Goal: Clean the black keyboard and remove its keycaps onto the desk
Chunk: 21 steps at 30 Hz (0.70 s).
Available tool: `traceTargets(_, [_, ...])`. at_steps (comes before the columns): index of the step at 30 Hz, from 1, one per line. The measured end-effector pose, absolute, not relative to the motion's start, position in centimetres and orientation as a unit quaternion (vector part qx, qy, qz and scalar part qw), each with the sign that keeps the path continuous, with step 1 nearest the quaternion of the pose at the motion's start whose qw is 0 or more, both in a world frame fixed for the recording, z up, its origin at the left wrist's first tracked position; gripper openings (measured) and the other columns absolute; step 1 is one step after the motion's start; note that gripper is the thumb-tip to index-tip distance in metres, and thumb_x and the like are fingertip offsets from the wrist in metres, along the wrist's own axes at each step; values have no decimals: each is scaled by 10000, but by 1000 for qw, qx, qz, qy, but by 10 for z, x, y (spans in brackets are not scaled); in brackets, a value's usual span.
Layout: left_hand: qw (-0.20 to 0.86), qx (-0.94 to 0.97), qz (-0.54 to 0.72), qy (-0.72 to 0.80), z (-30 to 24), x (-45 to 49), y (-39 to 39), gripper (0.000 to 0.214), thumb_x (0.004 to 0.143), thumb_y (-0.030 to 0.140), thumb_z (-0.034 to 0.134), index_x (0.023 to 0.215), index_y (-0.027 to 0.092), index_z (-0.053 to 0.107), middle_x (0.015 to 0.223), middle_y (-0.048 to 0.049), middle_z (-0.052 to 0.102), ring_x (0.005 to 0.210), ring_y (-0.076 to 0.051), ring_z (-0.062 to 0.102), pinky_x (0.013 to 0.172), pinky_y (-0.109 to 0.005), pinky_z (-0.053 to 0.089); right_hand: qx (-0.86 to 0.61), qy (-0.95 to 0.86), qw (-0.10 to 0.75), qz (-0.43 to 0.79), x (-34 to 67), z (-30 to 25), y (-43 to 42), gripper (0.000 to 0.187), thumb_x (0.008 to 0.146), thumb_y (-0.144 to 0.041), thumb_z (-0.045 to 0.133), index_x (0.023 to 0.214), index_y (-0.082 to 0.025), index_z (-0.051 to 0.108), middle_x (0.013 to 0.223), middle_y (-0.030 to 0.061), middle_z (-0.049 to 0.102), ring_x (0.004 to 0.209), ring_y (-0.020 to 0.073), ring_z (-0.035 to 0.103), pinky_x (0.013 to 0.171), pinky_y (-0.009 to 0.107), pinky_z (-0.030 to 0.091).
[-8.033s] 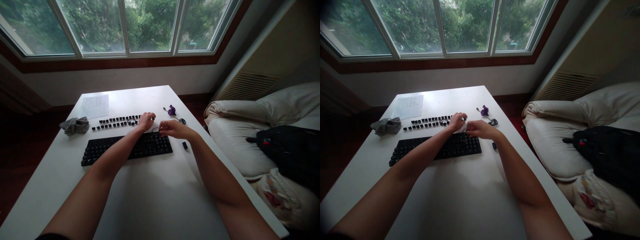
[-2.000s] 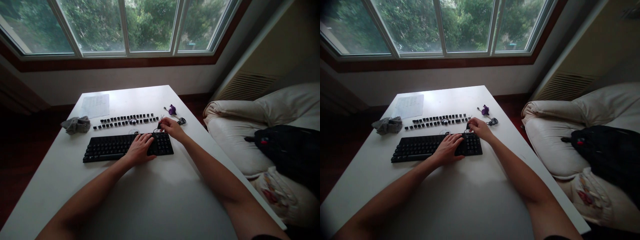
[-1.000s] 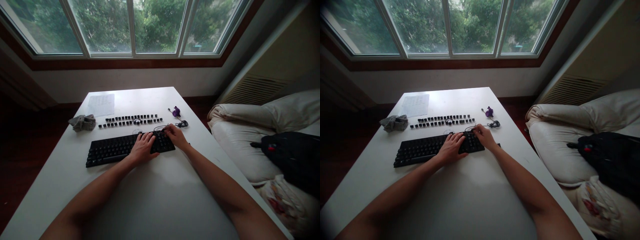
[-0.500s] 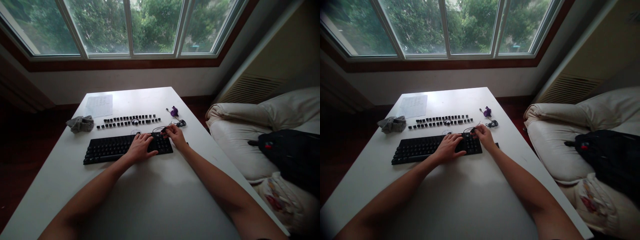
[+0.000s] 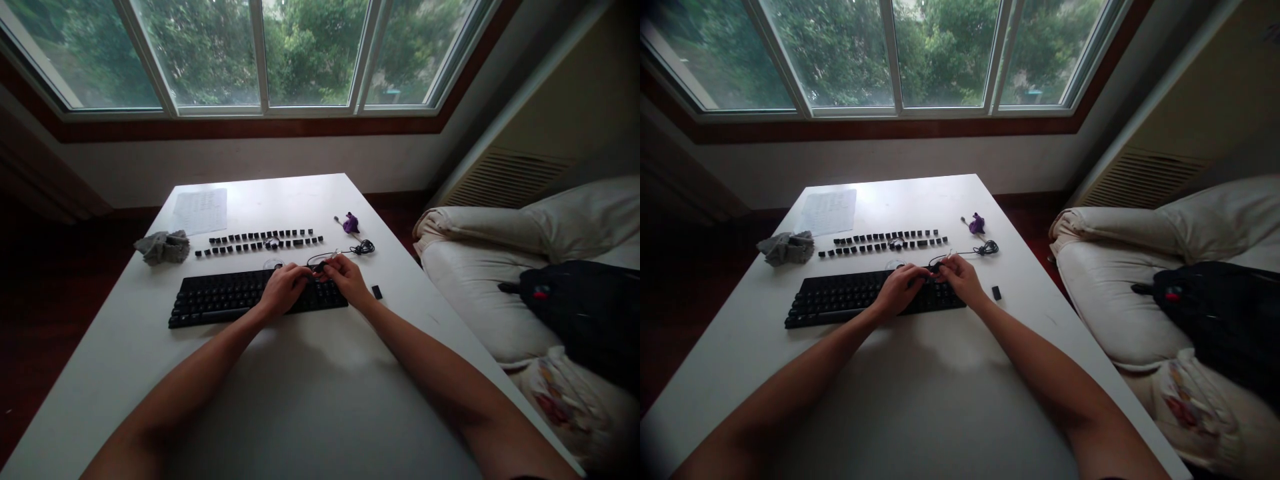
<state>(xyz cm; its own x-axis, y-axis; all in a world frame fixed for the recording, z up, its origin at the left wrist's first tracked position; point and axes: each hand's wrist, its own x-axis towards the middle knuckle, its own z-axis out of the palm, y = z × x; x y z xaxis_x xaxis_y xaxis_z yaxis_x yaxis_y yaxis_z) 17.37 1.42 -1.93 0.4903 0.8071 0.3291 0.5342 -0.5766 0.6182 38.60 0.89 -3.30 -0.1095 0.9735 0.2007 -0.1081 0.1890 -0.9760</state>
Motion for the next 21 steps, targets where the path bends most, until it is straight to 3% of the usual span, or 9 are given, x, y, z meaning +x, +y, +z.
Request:
traceTargets(4, [246,829,312,394,-20,175,12,284,954,185,518,1153,272,702,1078,-51,629,928,-183,628,844,-320,484,-386,-553,540,503,384,-31,6,261,863,-423,724,982,-239,581,802,3,733,705,197,729,666,339,602])
traceTargets(8, [271,808,336,401,-22,174,14,243,930,237,594,1135,265,720,1031,-44,639,919,-184,631,854,-321,490,-400,-543,546,497,384,-30,5,264,870,-434,709,972,-236,567,755,-8,721,672,191,724,683,344,598])
traceTargets(14, [305,769,374,419,-25,170,21,175,911,222,613,1035,231,736,1009,-42,678,934,-186,648,882,-333,503,-413,-549,538,488,384,-31,5,248,878,-426,683,972,-225,571,726,-11,713,654,184,713,673,325,572])
traceTargets(21, [225,816,319,427,-25,171,14,190,889,192,622,1050,240,712,1023,-46,673,984,-215,622,898,-371,492,-433,-528,567,461,389,-33,8,155,877,-352,637,940,-221,584,706,-36,627,599,152,655,590,273,503])
